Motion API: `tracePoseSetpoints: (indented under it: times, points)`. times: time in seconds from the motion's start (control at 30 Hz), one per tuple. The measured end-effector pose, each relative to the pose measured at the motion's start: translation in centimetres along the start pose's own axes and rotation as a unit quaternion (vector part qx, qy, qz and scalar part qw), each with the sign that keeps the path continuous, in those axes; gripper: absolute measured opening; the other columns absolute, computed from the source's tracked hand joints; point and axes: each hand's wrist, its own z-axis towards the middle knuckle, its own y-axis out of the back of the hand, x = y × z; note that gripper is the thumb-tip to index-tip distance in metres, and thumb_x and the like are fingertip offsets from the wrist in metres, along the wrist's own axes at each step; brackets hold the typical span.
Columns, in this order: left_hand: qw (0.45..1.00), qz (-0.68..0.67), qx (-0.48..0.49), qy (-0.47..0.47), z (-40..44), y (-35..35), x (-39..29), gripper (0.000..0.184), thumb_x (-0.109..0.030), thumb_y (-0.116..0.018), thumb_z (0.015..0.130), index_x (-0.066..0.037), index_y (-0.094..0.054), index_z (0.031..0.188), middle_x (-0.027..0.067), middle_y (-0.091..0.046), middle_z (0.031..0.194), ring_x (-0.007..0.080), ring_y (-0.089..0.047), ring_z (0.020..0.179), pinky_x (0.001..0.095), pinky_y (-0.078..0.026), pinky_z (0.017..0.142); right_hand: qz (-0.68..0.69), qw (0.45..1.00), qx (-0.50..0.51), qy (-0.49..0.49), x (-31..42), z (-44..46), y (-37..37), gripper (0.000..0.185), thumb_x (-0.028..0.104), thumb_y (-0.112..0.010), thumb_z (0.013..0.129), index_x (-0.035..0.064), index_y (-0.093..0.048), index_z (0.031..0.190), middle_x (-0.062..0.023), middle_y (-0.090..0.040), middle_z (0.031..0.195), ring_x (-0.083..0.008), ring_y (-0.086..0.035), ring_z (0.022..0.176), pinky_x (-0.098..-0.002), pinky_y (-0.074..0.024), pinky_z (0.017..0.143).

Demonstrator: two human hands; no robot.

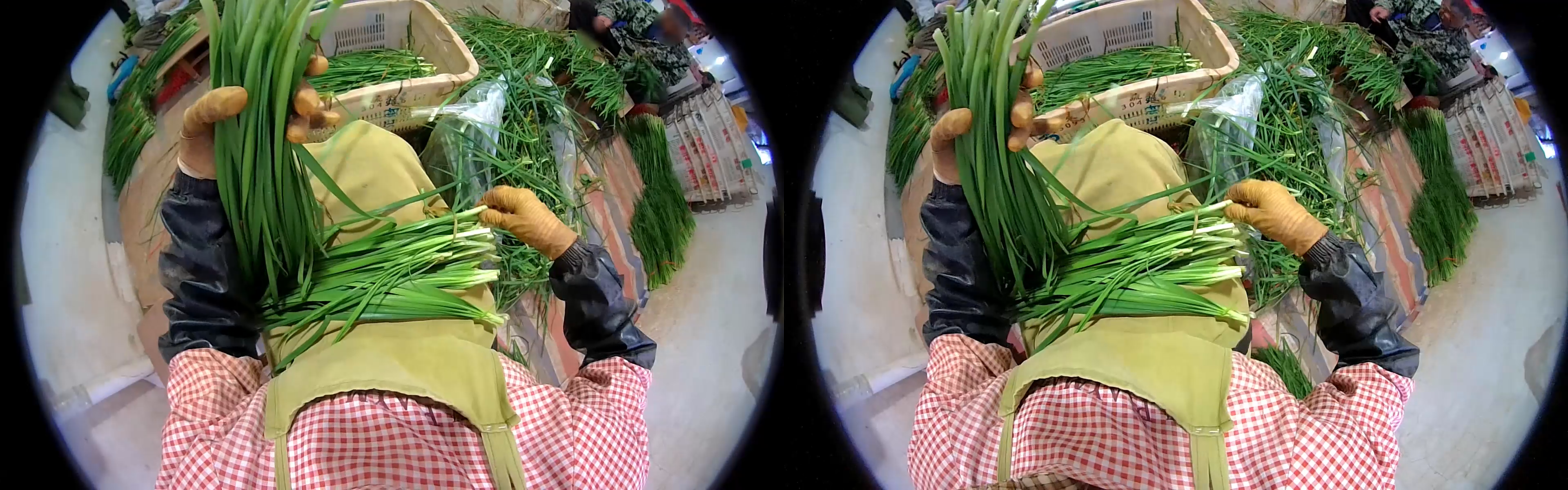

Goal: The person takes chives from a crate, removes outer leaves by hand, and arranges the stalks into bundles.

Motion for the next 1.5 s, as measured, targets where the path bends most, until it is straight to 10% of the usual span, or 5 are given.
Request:
tracePoseSetpoints:
  times: [0.2,0.9,1.2,1.4,1.5]
  points:
    - [0.989,0.019,0.089,-0.113,-0.2,-0.8,-3.2,0.078,-0.038,-0.060,0.090,0.017,-0.032,0.137,0.0057,-0.053,0.095,0.0095,-0.057,0.072,0.0330,-0.059,0.079,-0.246,0.887,-0.152,0.361,6.1,-2.6,2.8,0.023,0.022,-0.069,0.088,0.0037,-0.071,0.102,-0.0118,-0.069,0.110,-0.0248,-0.066,0.096,-0.0348,-0.0531,0.080]
    - [0.994,0.066,0.079,0.029,3.9,-2.3,2.0,0.066,-0.032,-0.069,0.071,0.006,-0.053,0.122,0.0228,-0.060,0.107,0.0331,-0.061,0.100,0.0496,-0.040,0.106,-0.046,0.841,-0.226,0.490,16.5,1.8,8.6,0.037,0.033,-0.058,0.095,0.0073,-0.065,0.120,-0.0059,-0.068,0.097,-0.0132,-0.059,0.082,-0.0254,-0.0481,0.071]
    - [0.984,-0.088,0.108,-0.106,1.4,2.3,-4.8,0.062,-0.026,-0.073,0.081,0.001,-0.044,0.129,0.0196,-0.064,0.096,0.0265,-0.061,0.108,0.0396,-0.058,0.084,-0.190,0.972,-0.067,0.117,1.7,3.7,1.8,0.042,0.042,-0.057,0.098,0.0030,-0.067,0.112,-0.0129,-0.069,0.094,-0.0249,-0.065,0.085,-0.0371,-0.0515,0.082]
    - [0.957,-0.087,0.260,-0.096,0.7,6.0,-5.7,0.074,-0.035,-0.061,0.091,0.005,-0.030,0.145,0.0339,-0.046,0.132,0.0265,-0.065,0.100,0.0375,-0.059,0.083,0.384,0.903,0.029,0.192,2.2,0.6,5.1,0.033,0.036,-0.059,0.097,0.0049,-0.067,0.092,-0.0028,-0.063,0.076,-0.0131,-0.056,0.073,-0.0287,-0.0462,0.077]
    - [0.997,0.019,0.068,-0.025,0.9,1.3,-1.9,0.072,-0.033,-0.064,0.085,0.003,-0.041,0.143,0.0382,-0.044,0.137,0.0191,-0.068,0.084,0.0237,-0.057,0.069,-0.169,0.967,-0.188,0.020,1.3,2.4,6.5,0.037,0.037,-0.056,0.096,0.0023,-0.070,0.096,-0.0074,-0.068,0.079,-0.0176,-0.064,0.076,-0.0343,-0.0505,0.073]
